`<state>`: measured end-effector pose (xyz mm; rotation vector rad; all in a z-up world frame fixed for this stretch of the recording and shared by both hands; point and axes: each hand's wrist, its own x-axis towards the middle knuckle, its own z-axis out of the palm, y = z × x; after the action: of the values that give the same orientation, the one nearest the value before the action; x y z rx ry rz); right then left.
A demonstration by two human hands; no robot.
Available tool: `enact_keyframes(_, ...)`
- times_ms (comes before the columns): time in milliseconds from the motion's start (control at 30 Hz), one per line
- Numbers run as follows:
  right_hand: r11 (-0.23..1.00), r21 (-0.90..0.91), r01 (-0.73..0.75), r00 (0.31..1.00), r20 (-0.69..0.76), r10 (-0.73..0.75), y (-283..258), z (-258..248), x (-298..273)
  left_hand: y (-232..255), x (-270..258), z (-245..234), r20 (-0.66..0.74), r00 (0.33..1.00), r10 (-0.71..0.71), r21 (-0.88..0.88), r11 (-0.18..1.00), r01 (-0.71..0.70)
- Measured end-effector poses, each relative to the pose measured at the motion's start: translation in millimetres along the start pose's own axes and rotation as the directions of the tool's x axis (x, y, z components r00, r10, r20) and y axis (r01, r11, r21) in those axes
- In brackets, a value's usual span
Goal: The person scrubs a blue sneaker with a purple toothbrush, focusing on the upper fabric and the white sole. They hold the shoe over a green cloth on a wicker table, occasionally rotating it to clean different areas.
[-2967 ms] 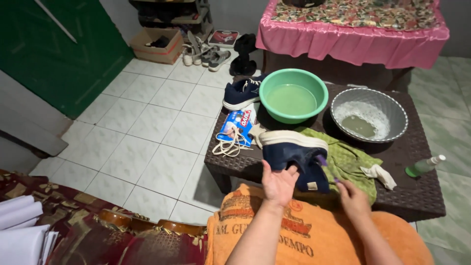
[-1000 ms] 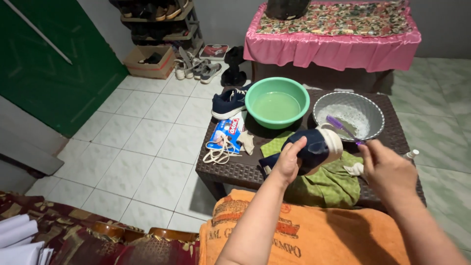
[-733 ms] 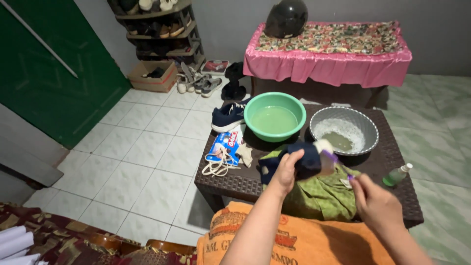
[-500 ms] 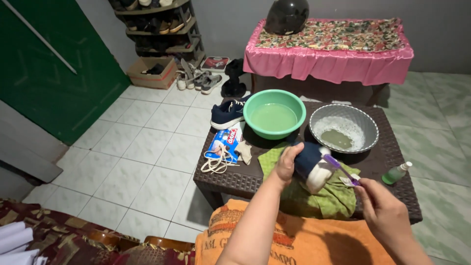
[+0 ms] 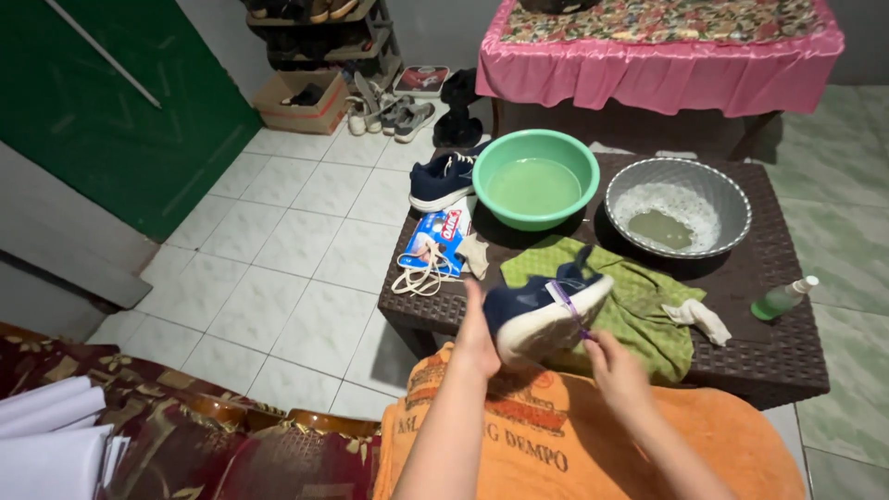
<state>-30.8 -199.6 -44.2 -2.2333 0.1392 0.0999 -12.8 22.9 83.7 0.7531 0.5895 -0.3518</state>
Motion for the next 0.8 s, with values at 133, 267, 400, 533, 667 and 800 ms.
enact_keyframes(133,0.998,0.053,-0.042,0.998,0.039,0.040,5,18,1,-17,0,-30,0.031,0.999,-0.011,-0.103,0.995,0.015)
enact_keyframes(267,0.998,0.018,-0.067,0.995,0.076,0.065,-1,9,5,-18,11,-22,-0.083,0.932,0.352,0.241,0.915,-0.324)
enact_keyframes(400,0.999,0.039,0.017,0.998,0.056,-0.019,-8,-3,-9,-28,41,-20,-0.082,0.796,0.600,0.470,0.727,-0.500)
enact_keyframes(533,0.998,0.030,0.050,0.990,-0.132,-0.046,70,-12,24,-41,47,-17,-0.038,0.723,0.690,0.461,0.654,-0.600)
enact_keyframes(667,0.988,0.130,0.084,0.971,-0.234,-0.051,56,-7,23,-60,58,-21,0.018,0.660,0.751,0.478,0.573,-0.665)
enact_keyframes(800,0.949,0.190,0.252,0.961,-0.168,-0.222,-15,15,-2,-70,48,-13,0.045,0.703,0.709,0.457,0.612,-0.646)
